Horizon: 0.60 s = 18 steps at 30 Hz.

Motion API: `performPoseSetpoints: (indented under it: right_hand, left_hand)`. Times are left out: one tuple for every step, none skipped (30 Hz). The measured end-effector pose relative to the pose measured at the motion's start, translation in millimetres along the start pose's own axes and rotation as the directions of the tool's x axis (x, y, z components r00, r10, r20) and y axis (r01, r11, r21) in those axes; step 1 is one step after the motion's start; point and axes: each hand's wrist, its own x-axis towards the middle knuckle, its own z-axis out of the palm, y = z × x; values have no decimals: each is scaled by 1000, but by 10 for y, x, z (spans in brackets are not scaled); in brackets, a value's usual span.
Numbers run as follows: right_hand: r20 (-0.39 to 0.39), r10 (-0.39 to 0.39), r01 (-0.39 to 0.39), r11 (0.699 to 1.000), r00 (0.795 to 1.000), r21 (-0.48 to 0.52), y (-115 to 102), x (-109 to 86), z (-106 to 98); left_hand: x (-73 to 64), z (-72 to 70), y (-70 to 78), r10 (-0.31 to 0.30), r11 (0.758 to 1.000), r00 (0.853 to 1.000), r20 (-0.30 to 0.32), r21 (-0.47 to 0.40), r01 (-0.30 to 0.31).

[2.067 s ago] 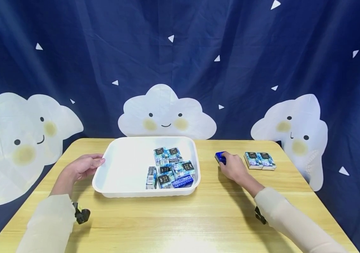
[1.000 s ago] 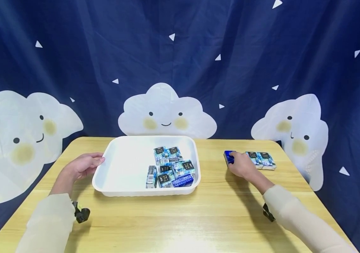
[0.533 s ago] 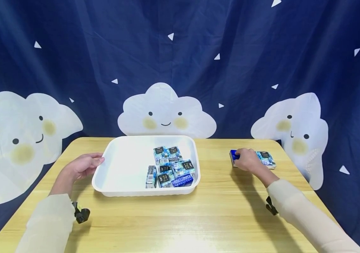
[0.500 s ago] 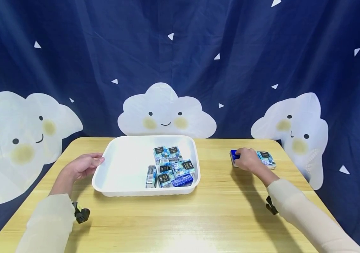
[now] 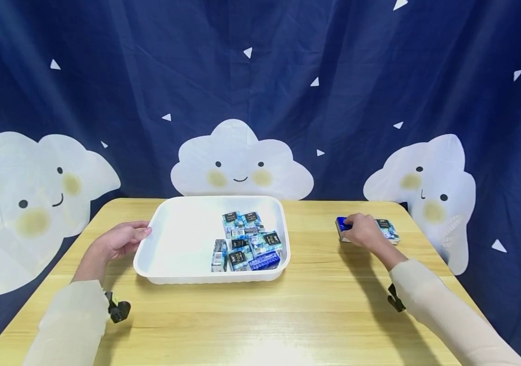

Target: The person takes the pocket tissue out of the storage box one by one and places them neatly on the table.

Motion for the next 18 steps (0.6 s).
performPoseSetpoints:
  right_hand:
    - [2,3,-3,1000,1000,0,4,1,1]
    - [3,4,-4,1000,1000,1,6,3,1]
    - [5,5,-5,1000,1000,1,8,2,0]
    - [6,5,-5,1000,1000,1,10,2,-1]
    - [5,5,-5,1000,1000,4,12,3,-1]
    - [3,2,-2,1000,1000,8,13,1,-3]
    - [0,-2,2,1000,1000,11,13,-1,-5]
    - [-3,-5,5,1000,1000,14,13,-1,-5]
    - [-6,-8,8,1000,1000,17,15,1,-4]
    - [-11,-10,10,1000,1000,20,16,2,-3]
    - [-12,-11,11,1000,1000,22,16,2,-2]
    - [-10,-13,13,1000,1000,19,18,1,0]
    - [-9,-14,14,1000,1000,17,20,1,4]
    - [-10,-14,14,1000,1000,15,21,2,7]
    - [-13,-14,14,1000,1000,15,21,2,10]
    - [-15,-15,15,1000,1000,13,21,-1,12]
    - [-19,-19,19,1000,1000,10,23,-2,15]
    - [-24,-21,21,1000,999,9,24,-3,17]
  left_hand:
    - [0,0,0,1,1000,1000,0,-1,-1]
    - [-1,-1,1,1,1000,1000,1,-2,-1]
    - [-2,-4,1,2,1000,1000,2,-2,-2]
    - [-3,-5,1,3,1000,1000,2,-3,-3]
    - [-2,-7,0,4,1000,1000,2,-3,-4]
    - [-2,-8,0,5,1000,1000,3,-3,-5]
    - [-3,-12,-2,6,1000,1000,5,-2,-6]
    - [-4,-14,-2,7,1000,1000,4,1,-7]
    - [-5,-18,-3,8,1000,1000,4,3,-8]
    - [-6,-18,-3,8,1000,1000,3,3,-8]
    - [-7,-19,-4,7,1000,1000,1,5,-7]
    - [-10,-21,-4,7,1000,1000,1,5,-7]
    - [-10,-21,-4,7,1000,1000,-1,5,-7]
    - [-9,-19,-5,6,1000,1000,-2,5,-6]
    - [-7,-18,-6,5,1000,1000,0,2,-5]
    - [-3,-15,-8,3,1000,1000,1,-2,-3]
    - [2,-14,-11,1,1000,1000,2,-4,-1]
    - [5,-14,-13,0,1000,1000,4,-6,0]
